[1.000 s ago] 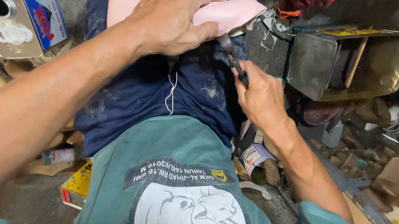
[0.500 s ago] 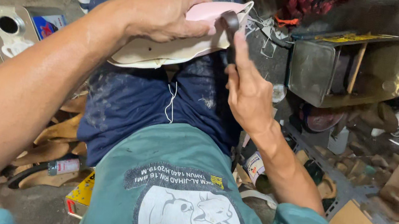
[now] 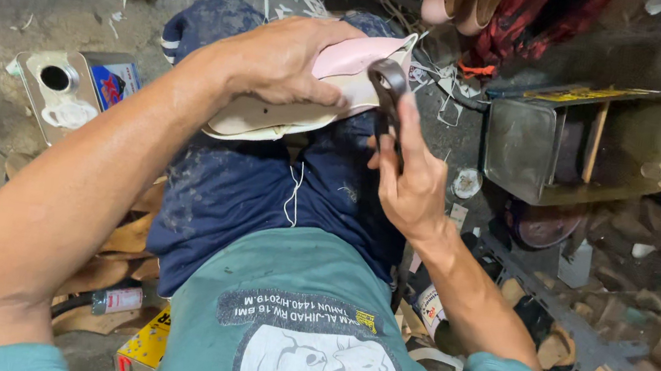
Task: The person uses a plier-like tool to press and shape the upper of a pink shoe held on their lap. They repeatedly adjust the shoe's position and apply pressure along the edges and toe area, then switch to a wooden mallet to tap the shoe's surface.
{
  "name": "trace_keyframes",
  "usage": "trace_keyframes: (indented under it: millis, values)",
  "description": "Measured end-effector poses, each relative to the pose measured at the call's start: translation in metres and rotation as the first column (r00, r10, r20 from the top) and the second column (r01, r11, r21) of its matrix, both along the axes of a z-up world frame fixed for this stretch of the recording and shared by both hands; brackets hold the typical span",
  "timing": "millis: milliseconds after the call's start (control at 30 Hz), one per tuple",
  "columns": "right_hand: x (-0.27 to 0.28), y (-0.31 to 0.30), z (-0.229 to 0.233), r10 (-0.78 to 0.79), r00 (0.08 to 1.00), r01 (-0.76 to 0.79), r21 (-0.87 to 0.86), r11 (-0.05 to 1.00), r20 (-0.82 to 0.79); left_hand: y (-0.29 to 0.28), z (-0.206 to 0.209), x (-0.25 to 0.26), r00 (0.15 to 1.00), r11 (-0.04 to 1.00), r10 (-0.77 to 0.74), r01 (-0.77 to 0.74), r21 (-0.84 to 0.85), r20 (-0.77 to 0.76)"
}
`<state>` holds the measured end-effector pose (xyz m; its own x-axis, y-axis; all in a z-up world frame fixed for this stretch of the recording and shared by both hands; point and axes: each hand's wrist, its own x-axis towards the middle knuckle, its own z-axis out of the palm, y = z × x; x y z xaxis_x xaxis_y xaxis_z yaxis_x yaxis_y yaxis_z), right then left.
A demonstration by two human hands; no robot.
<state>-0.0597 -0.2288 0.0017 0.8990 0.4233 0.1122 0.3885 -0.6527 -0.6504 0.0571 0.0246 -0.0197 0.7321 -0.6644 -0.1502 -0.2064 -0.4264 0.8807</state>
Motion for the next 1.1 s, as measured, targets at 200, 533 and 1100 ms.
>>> trace_keyframes:
  millis: [200, 533, 1100]
  values:
    - [0.008, -0.001, 0.011, 0.064, 0.998, -0.064, -0.17, 0.983, -0.001, -0.002, 0.012, -0.006, 0.996, 0.996, 0.074, -0.071, 0.056, -0.058]
    - [-0.013, -0.071, -0.025, -0.461, 0.82, 0.548, 0.237, 0.802, -0.338, -0.041, 0.015, -0.177, 0.723, 0.839, 0.514, -0.312, -0.446, 0.462]
    - [-0.023, -0.039, 0.011, -0.292, 0.732, 0.575, 0.328, 0.749, -0.615, 0.059, 0.028, -0.186, 0.657, 0.668, 0.723, -0.583, -0.462, 0.215]
